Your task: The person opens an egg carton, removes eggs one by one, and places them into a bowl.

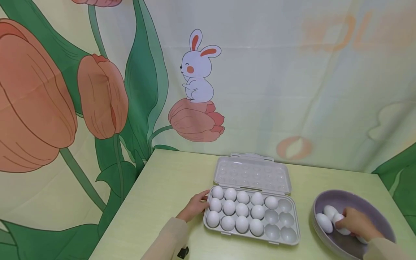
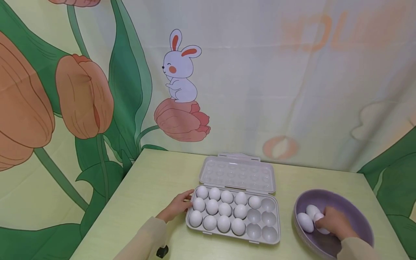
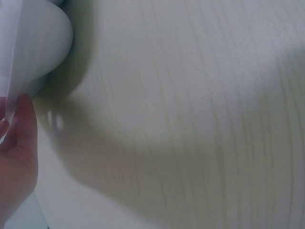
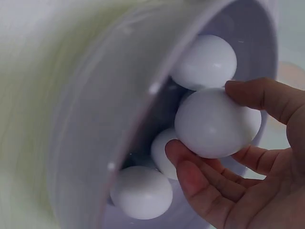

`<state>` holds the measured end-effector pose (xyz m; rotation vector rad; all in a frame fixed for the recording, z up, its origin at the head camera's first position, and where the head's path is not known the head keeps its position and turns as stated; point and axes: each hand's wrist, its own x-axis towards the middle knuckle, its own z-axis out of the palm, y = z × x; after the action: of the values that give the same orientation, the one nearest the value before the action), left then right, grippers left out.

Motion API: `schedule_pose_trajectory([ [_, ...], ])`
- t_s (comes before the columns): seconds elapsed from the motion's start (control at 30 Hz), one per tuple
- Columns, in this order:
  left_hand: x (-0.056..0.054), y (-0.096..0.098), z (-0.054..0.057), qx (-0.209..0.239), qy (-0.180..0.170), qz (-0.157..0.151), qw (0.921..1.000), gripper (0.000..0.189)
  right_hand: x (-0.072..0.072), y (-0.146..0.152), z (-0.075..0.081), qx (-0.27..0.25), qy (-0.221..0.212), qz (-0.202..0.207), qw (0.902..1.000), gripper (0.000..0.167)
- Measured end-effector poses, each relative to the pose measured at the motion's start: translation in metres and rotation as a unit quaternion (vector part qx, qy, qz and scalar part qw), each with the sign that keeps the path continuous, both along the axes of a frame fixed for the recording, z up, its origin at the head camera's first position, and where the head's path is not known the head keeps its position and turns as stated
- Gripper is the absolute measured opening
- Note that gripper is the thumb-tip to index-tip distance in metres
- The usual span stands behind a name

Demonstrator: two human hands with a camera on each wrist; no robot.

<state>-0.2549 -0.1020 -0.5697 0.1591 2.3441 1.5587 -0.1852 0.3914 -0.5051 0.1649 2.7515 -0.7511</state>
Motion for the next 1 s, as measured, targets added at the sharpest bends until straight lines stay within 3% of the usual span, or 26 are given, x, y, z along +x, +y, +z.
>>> schedule_pose_trajectory([
  [0.13, 0.0, 0.0, 0.001, -0.003, 0.0, 0.001, 1.0, 0.056, 0.003, -0.003, -0.003, -0.004, 0.007, -0.001, 1.0, 0.025],
  [0.47, -0.002, 0.001, 0.001, -0.004, 0.0, 0.002, 1.0, 0.056, 0.006, -0.01, -0.001, 0.043, -0.01, 0.01, 0.999, 0.026],
  [1.0, -0.003, 0.001, 0.0, 0.002, 0.003, -0.003, 1.0, 0.056, 0.0, -0.005, -0.017, 0.071, 0.02, 0.031, 0.9968, 0.035],
])
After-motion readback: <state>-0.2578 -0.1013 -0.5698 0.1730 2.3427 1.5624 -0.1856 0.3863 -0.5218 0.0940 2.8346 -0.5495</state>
